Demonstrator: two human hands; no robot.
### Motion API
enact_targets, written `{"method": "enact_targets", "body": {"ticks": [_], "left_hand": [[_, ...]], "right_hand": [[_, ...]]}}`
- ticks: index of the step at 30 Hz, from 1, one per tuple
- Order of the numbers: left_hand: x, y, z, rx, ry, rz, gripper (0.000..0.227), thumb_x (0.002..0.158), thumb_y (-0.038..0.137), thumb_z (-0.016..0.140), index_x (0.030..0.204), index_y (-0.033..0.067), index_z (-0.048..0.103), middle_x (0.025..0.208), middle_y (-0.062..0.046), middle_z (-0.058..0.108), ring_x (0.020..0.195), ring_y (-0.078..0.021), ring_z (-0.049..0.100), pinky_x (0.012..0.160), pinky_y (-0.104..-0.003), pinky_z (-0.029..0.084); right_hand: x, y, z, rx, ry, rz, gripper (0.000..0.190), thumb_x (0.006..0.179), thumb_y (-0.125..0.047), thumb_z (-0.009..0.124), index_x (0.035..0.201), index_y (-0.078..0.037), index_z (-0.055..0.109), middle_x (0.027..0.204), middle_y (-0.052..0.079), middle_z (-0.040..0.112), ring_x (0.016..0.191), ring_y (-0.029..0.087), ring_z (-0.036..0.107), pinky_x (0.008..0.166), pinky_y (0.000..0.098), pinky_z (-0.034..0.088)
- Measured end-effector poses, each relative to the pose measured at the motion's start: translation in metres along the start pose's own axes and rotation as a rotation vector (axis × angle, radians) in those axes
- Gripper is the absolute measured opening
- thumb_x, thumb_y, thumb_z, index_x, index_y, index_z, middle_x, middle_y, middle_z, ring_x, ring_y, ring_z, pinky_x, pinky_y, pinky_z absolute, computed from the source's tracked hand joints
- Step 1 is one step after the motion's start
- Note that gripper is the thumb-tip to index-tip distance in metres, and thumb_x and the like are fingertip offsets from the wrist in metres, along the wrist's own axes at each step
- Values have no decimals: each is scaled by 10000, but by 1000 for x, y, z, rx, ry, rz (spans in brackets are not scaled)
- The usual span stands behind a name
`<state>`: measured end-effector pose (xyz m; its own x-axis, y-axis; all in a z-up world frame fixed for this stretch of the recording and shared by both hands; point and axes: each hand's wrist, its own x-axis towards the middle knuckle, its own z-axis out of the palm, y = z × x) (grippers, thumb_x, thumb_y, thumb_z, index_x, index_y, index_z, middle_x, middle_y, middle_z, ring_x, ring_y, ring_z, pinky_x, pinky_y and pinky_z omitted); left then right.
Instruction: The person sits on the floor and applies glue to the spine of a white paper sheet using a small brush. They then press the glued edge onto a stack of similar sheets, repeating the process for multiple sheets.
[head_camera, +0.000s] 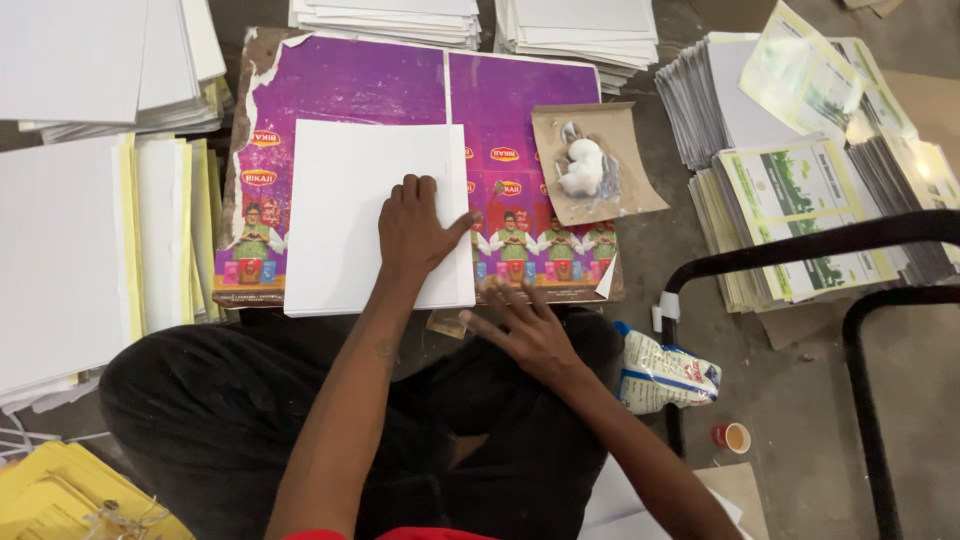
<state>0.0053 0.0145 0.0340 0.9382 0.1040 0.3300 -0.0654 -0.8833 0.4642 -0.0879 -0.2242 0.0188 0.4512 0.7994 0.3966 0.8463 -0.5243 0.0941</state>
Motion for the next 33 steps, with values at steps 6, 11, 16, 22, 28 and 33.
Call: {"method": "enact_targets", "body": {"ticks": [6, 11, 16, 22, 28, 33], "left_hand": [[7, 15, 18, 178, -50, -129, 859, 644, 623, 854, 1156, -1, 560, 1122, -141, 550, 954, -302, 564, 761, -438, 516], [10, -1, 24, 47, -105, -154, 802, 712, 582, 843, 1183, 7, 542, 1158, -154, 528, 960, -330, 550, 776, -465, 506], [3, -19, 34, -147, -55, -180, 461, 780, 387, 825, 1047, 71, 623, 1149, -124, 526, 1019, -329, 519, 832, -501, 443], [-7, -28, 45, -352, 40, -142, 221, 800, 234, 834, 763, 75, 685, 1088, -86, 555, 1047, -291, 512, 910, -472, 414], [-2, -27, 42, -379, 37, -199, 247, 733, 180, 872, 730, 74, 649, 1119, -100, 535, 1088, -302, 510, 897, -467, 425], [-1, -21, 31, -471, 2, -305, 457, 702, 122, 885, 977, 77, 524, 1137, -117, 481, 1095, -311, 512, 908, -479, 413]], "right_hand": [[-4, 4, 4, 97, 117, 254, 620, 915, 95, 560, 1471, -179, 573, 1616, 174, 430, 1536, 349, 360, 1255, 535, 272], [-2, 7, 3, 142, 147, 278, 626, 903, 119, 538, 1467, -149, 564, 1616, 177, 429, 1540, 351, 357, 1258, 536, 272], [1, 7, 5, 181, 124, 313, 657, 901, 136, 519, 1500, -132, 539, 1624, 168, 432, 1546, 342, 360, 1266, 529, 275], [0, 8, 7, 190, 114, 344, 728, 856, 165, 500, 1521, -132, 505, 1624, 165, 437, 1550, 331, 357, 1277, 518, 257], [11, 16, 1, 342, 196, 397, 638, 971, 102, 584, 1561, -73, 416, 1634, 169, 424, 1561, 342, 351, 1292, 509, 253], [49, 43, 4, 578, 222, 595, 898, 895, -43, 774, 1635, -63, 267, 1657, 161, 392, 1552, 342, 384, 1264, 462, 340]]}}
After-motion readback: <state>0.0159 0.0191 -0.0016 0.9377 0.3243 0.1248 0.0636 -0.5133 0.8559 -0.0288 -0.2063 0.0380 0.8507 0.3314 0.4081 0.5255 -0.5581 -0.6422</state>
